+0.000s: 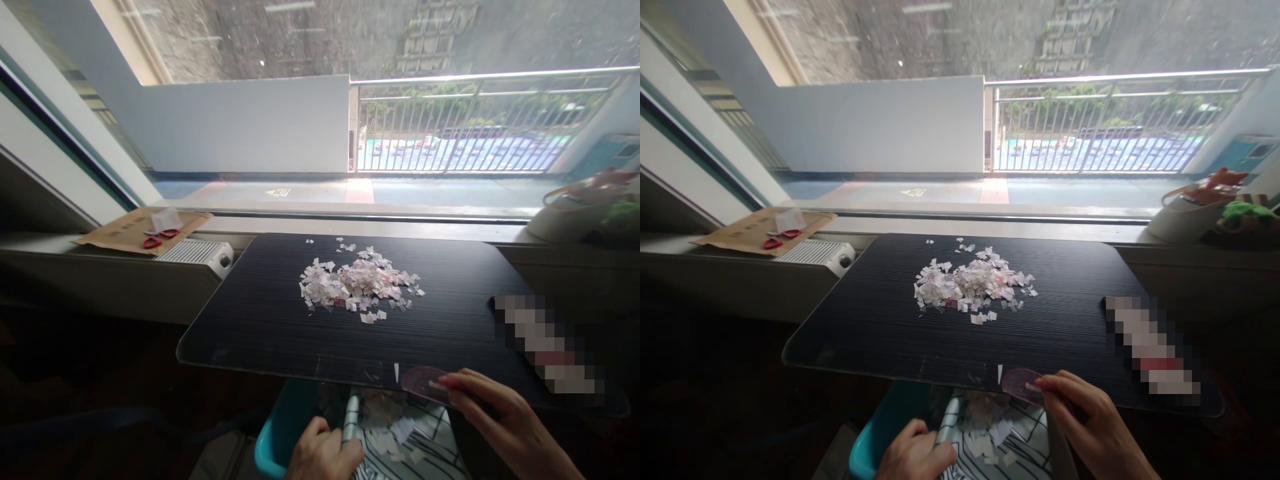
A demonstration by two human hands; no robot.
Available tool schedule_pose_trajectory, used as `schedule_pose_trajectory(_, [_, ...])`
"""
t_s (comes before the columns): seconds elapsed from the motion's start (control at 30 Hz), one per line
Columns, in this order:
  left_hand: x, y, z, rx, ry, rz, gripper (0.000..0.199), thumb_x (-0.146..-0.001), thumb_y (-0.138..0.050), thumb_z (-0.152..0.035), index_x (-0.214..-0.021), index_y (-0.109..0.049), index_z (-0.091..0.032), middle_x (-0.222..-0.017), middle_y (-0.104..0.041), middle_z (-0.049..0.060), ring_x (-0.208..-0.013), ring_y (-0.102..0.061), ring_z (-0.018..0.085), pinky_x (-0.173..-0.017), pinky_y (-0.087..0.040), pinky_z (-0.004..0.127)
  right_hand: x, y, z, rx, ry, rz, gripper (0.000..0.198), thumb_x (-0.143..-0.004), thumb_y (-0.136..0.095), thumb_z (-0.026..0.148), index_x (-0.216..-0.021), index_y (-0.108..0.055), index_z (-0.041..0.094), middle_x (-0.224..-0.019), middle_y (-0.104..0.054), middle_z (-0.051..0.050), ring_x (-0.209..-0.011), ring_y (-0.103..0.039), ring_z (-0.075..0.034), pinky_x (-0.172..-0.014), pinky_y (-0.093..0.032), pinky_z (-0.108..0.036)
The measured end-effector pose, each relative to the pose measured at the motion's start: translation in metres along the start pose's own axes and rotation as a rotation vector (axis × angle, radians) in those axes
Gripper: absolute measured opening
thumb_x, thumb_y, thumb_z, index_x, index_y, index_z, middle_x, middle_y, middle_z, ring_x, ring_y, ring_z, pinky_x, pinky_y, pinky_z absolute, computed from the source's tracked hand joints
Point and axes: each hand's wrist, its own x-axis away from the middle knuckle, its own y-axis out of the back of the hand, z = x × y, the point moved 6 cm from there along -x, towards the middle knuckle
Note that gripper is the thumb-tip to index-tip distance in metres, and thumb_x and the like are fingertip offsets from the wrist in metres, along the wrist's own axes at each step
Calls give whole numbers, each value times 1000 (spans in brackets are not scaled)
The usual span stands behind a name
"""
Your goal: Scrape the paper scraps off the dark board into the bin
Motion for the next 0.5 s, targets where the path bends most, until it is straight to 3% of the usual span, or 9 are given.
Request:
schedule_pose_trajectory(0.1, [1,0,1,12,0,10,53,-102,-16,-42,-67,-49,-21,-51,-43,-3,-44,-45,14,-54,-35,29,-4,0,2,-17,4,-48,24,-88,-57,37,-95,-75,22,-80,-70,-4,-72,-67,-16,-61,-54,-19])
schedule_pose_trajectory(0.5, [3,-7,2,-26,-30,54,50,-102,-12,-26,-69,-49,-21,-52,-46,-2,-45,-47,15,-57,-37,30,7,-4,-3,32,-30,96,24,-91,-54,36,-95,-73,23,-80,-68,-3,-74,-66,-17,-63,-53,-20])
